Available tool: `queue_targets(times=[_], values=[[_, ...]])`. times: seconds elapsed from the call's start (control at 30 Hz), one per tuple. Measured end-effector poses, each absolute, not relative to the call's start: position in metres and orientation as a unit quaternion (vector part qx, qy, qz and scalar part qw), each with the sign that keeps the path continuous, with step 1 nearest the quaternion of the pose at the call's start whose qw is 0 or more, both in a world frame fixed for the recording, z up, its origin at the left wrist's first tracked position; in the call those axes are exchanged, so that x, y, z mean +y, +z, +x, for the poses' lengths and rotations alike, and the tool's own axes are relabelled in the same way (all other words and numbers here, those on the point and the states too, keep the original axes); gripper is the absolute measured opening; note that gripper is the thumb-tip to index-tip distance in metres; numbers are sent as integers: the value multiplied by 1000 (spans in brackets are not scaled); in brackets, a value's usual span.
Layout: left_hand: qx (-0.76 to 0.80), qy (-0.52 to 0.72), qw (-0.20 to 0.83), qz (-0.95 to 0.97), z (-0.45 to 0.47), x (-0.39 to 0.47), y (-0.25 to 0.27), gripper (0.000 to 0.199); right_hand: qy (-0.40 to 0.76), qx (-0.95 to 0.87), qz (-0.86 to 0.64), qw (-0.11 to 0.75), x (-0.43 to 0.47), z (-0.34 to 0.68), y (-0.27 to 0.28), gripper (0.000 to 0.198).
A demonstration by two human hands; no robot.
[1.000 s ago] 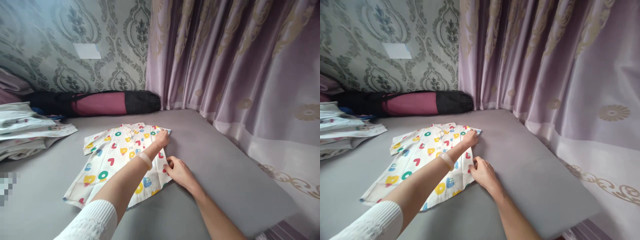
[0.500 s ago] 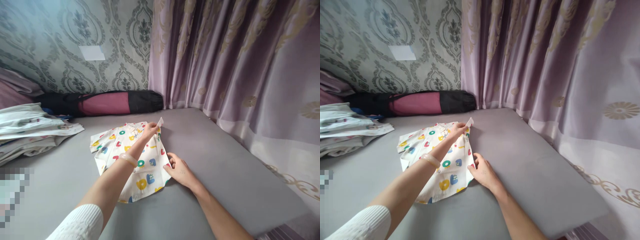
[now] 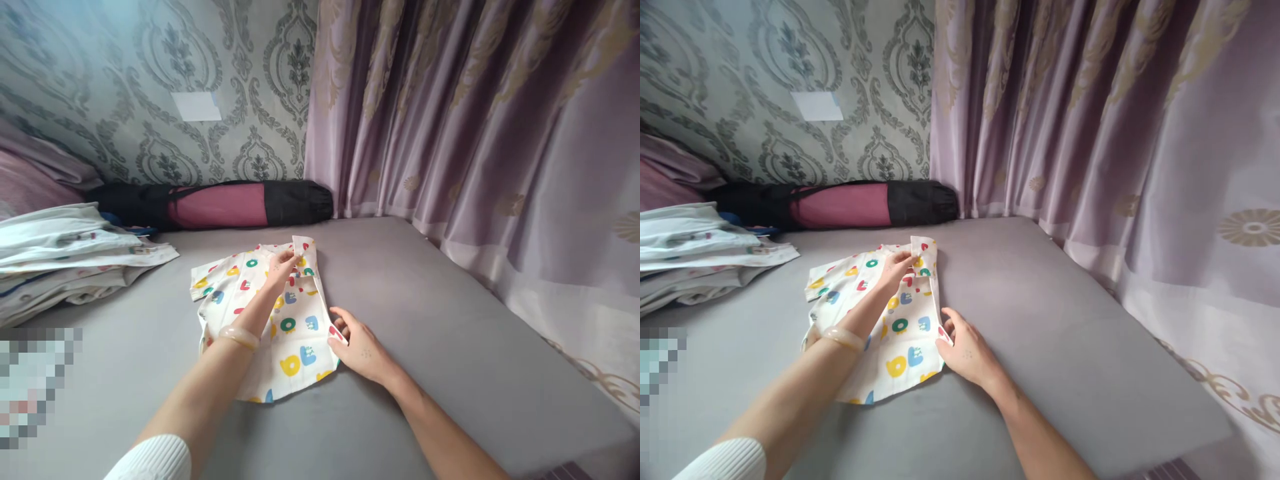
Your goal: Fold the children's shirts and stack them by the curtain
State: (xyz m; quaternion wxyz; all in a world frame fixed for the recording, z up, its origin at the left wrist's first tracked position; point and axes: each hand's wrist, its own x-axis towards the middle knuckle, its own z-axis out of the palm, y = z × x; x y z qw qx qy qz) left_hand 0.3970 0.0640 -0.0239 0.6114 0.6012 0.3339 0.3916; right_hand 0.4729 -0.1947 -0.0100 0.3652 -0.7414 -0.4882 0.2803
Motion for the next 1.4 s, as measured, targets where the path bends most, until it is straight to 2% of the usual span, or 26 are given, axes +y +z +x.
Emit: queue_targets(times=[0.33,0.63,0.73,0.8,0.93,1.17,1.4], values=[[383,437,564,587,374,61,-35,32,241,-582,-703,330,-200,464,-9,59],[363,452,502,641,367,67,-55,24,242,-639,-668,294,-204,461,3,50],[356,472,497,634,369,66,-58,27,243,-657,-653,288,-203,462,4,39],[362,485,489,628,371,65,-59,37,231,-667,-649,285,-201,462,4,29],[369,492,444,651,373,61,-61,58,152,-670,-683,248,-192,461,3,38],[393,461,368,706,374,60,-63,47,129,-715,-678,111,-158,457,-17,65],[388,452,359,718,373,60,-65,45,94,-686,-714,101,-116,462,-31,72]])
